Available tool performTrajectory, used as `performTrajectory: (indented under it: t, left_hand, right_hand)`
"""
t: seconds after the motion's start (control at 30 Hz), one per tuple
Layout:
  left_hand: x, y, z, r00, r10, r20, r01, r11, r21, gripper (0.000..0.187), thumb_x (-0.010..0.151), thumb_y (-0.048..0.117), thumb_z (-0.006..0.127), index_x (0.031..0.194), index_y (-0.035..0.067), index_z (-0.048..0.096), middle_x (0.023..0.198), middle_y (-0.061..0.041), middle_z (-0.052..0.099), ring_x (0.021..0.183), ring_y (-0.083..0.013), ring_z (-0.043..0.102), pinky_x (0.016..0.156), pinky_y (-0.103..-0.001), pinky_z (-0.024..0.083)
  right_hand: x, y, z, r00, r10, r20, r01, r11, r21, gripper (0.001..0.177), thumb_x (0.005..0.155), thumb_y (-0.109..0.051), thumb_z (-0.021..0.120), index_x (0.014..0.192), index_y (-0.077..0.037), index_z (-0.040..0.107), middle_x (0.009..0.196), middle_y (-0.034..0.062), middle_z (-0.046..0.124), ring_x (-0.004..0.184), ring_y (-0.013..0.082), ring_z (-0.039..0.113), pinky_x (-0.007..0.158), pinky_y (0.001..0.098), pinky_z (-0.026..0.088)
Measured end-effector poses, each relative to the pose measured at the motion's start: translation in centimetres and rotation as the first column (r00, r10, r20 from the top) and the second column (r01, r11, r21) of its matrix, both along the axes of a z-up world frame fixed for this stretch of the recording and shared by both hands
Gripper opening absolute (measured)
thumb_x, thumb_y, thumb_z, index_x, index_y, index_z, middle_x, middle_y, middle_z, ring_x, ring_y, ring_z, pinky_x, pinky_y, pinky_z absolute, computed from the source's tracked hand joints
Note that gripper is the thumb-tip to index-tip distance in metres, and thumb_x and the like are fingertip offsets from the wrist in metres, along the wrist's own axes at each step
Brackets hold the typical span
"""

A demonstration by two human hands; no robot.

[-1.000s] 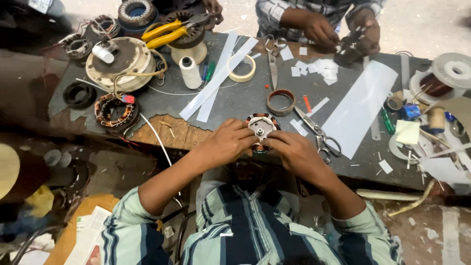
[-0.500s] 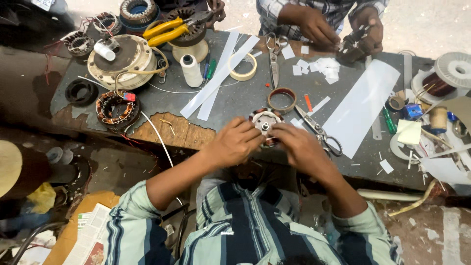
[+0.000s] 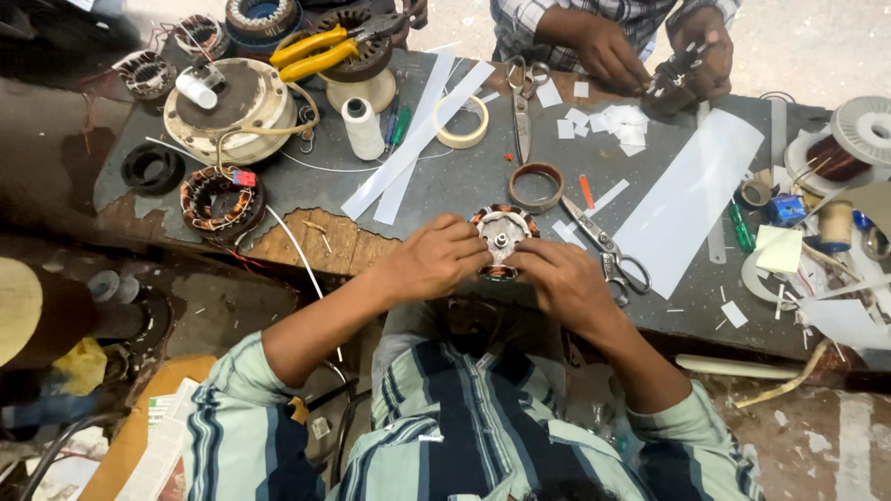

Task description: The person winds copper wire around a motor stator core, then uses white tape to secure the windings. The person works at a cluttered workbench with tools and other motor parts visible.

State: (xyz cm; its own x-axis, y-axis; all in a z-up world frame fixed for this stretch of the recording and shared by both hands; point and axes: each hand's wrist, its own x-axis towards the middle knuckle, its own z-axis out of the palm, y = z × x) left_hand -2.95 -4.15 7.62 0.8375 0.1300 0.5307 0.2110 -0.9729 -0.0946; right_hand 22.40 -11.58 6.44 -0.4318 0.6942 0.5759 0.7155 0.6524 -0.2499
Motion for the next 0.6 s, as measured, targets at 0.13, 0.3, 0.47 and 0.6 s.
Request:
performTrajectory:
  t: [0.13, 0.3, 0.47, 0.6]
  left_hand:
    - [0.2, -0.5, -0.1, 0.998, -0.032, 0.051, 0.025, 0.990, 0.139, 0.022, 0.087, 0.016, 0.068, 0.107, 0.006, 0.071, 0.105, -0.002, 0.070, 0.101, -0.0184, 0.063, 0.095, -0.035, 0.046]
    - [1.1, -1.3, 0.5, 0.996, 0.042, 0.072, -0.051, 0.990, 0.128, 0.024, 0.086, 0.017, 0.068, 0.107, 0.007, 0.073, 0.100, -0.002, 0.069, 0.096, -0.0181, 0.062, 0.089, -0.034, 0.046]
    - [1.7, -2.4, 0.5, 0.973, 0.193, 0.123, -0.163, 0.961, -0.223, 0.030, 0.083, 0.028, 0.073, 0.105, 0.007, 0.075, 0.092, -0.004, 0.068, 0.091, -0.0250, 0.060, 0.083, -0.039, 0.045]
    - [2.0, -3.4, -0.8, 0.980, 0.199, -0.031, -0.199, 0.932, -0.304, 0.031, 0.087, 0.034, 0.075, 0.103, 0.008, 0.075, 0.094, -0.006, 0.072, 0.096, -0.0259, 0.062, 0.086, -0.042, 0.045]
  right_hand:
    - [-0.3, 0.2, -0.1, 0.997, -0.068, 0.021, 0.070, 0.994, -0.079, 0.026, 0.081, -0.004, 0.074, 0.104, -0.014, 0.074, 0.111, 0.0036, 0.074, 0.089, 0.0263, 0.071, 0.075, 0.0404, 0.052]
    - [0.9, 0.8, 1.4, 0.998, 0.050, 0.042, -0.046, 0.996, -0.080, 0.026, 0.081, -0.008, 0.072, 0.107, -0.012, 0.072, 0.115, 0.0074, 0.072, 0.097, 0.0293, 0.071, 0.082, 0.0404, 0.054]
    - [0.8, 0.3, 1.5, 0.988, 0.130, 0.078, -0.124, 0.989, -0.075, 0.052, 0.077, -0.028, 0.081, 0.120, -0.004, 0.064, 0.117, 0.0164, 0.067, 0.099, 0.0358, 0.067, 0.081, 0.0439, 0.054]
    - [-0.3, 0.0, 0.1, 0.982, 0.141, 0.127, -0.125, 0.984, -0.127, 0.046, 0.077, -0.020, 0.079, 0.117, -0.006, 0.062, 0.113, 0.0121, 0.067, 0.100, 0.0345, 0.069, 0.081, 0.0438, 0.054]
